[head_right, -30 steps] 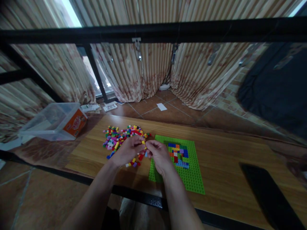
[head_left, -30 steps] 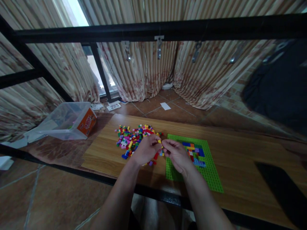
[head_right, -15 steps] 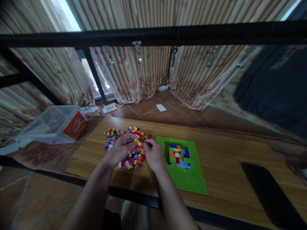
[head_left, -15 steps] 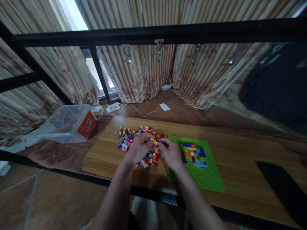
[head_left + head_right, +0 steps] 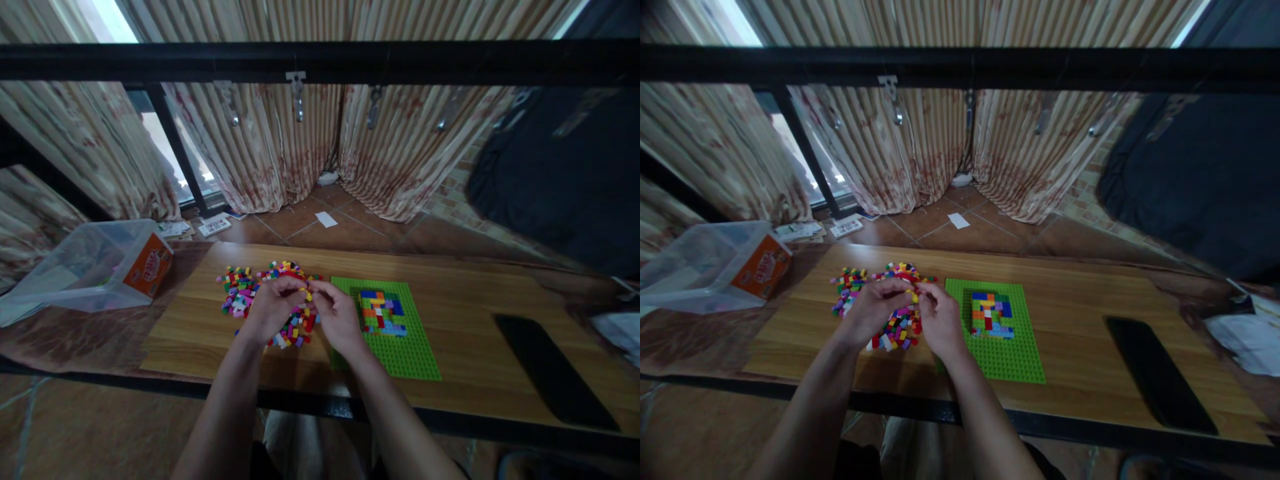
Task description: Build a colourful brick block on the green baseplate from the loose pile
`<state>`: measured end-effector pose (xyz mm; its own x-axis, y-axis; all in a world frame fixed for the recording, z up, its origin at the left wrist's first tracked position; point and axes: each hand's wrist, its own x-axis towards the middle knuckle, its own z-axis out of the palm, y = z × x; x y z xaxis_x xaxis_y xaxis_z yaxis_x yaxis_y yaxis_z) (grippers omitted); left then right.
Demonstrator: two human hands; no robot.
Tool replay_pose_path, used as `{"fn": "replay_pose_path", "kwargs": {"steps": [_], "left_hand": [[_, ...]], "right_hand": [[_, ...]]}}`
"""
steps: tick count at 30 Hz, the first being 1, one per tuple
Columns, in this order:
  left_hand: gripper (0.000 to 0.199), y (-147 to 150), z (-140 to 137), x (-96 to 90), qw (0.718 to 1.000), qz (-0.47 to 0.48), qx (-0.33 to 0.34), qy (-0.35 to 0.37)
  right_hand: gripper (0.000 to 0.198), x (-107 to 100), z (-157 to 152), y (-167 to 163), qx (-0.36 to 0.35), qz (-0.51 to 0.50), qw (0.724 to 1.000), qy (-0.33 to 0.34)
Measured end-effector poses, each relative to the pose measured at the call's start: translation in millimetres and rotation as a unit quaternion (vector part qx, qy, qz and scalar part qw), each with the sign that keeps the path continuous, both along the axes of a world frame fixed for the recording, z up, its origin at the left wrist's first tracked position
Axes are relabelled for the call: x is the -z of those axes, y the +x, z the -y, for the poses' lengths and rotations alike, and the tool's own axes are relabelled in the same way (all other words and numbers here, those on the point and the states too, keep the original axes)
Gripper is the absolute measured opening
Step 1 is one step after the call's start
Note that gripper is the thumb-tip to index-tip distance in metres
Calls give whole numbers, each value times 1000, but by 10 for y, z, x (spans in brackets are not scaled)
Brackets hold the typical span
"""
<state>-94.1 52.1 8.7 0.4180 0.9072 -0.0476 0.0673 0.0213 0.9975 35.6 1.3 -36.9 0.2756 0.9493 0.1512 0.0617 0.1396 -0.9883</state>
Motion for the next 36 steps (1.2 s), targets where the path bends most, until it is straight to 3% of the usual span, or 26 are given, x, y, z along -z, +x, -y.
{"fn": "replay_pose_path", "kwargs": {"steps": [9,15,19,25,36], "left_hand": [[17,217,102,0,999,27,-17,-25],[19,418,190,34,999,31,27,-24],[20,515,216,97,999,-6,51,9],[20,660,281,208,986,-107,86,91],[22,848,413,181,954,-214,130,164]], "right_hand": [[18,-50,118,280,24,63,998,5],[18,-236,315,531,27,172,984,29],[19,-262,473,859,66,246,967,23],[18,-132,597,1326,109,312,944,-17],[18,-44,541,1333,80,415,906,0]]}}
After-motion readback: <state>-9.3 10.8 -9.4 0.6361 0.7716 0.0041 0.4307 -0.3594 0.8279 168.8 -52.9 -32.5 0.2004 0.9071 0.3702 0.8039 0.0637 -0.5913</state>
